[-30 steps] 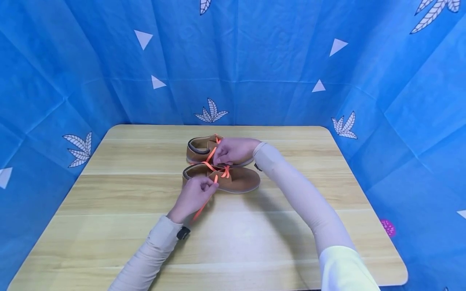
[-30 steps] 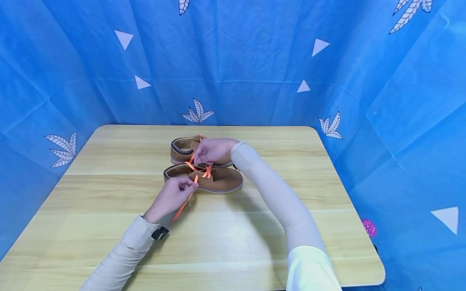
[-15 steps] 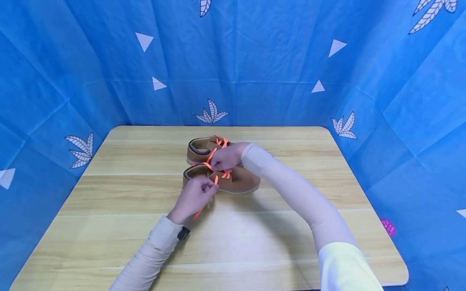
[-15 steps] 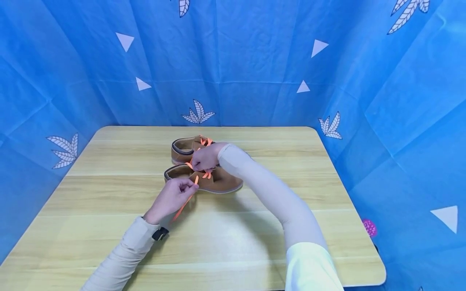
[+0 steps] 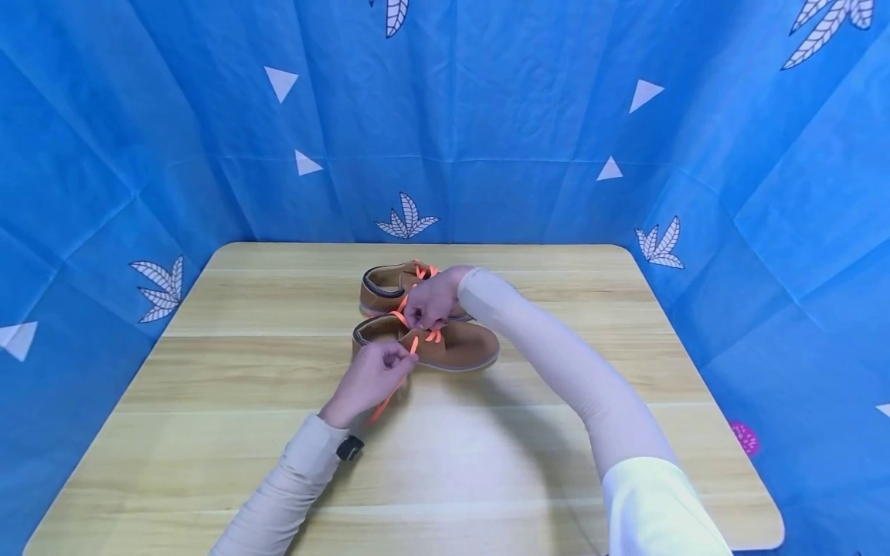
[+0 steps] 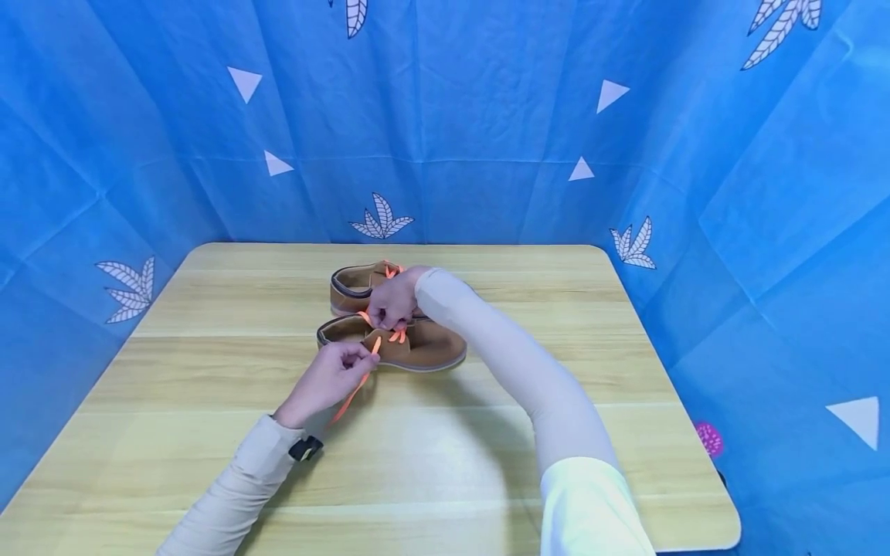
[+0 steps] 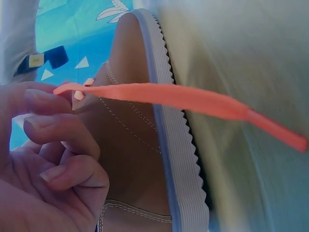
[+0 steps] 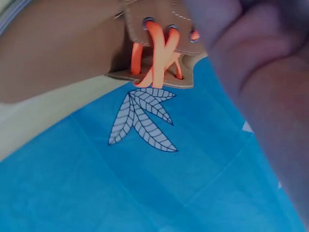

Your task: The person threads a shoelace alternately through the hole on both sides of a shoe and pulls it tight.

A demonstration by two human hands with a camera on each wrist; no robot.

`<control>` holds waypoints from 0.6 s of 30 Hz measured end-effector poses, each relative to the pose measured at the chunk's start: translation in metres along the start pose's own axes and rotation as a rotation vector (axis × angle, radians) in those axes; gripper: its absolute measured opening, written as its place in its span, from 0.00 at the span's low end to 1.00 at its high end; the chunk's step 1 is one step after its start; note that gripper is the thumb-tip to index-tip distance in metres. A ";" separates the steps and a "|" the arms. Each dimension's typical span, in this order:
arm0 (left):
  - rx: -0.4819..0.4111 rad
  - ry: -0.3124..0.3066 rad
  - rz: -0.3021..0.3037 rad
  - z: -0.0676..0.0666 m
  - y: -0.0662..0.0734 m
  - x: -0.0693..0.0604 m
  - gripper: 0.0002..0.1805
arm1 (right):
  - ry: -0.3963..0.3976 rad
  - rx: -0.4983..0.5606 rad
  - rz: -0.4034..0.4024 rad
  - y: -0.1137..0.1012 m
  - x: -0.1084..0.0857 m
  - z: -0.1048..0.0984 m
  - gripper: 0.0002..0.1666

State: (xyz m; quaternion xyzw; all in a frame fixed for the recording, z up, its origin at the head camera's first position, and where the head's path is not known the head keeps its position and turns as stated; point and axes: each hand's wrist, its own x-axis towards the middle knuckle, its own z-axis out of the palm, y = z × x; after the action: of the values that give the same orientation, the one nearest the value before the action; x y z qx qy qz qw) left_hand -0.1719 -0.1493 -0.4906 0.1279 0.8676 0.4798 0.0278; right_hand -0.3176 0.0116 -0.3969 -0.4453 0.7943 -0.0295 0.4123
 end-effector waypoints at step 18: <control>-0.101 -0.159 -0.073 -0.004 -0.014 0.004 0.16 | 0.379 -0.014 -0.180 0.015 -0.008 0.041 0.10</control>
State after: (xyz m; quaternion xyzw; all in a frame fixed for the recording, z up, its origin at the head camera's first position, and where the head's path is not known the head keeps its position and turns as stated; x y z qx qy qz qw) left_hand -0.1789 -0.1588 -0.4992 0.1323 0.8413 0.5101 0.1202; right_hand -0.2982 0.0396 -0.4251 -0.5039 0.8148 -0.1438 0.2480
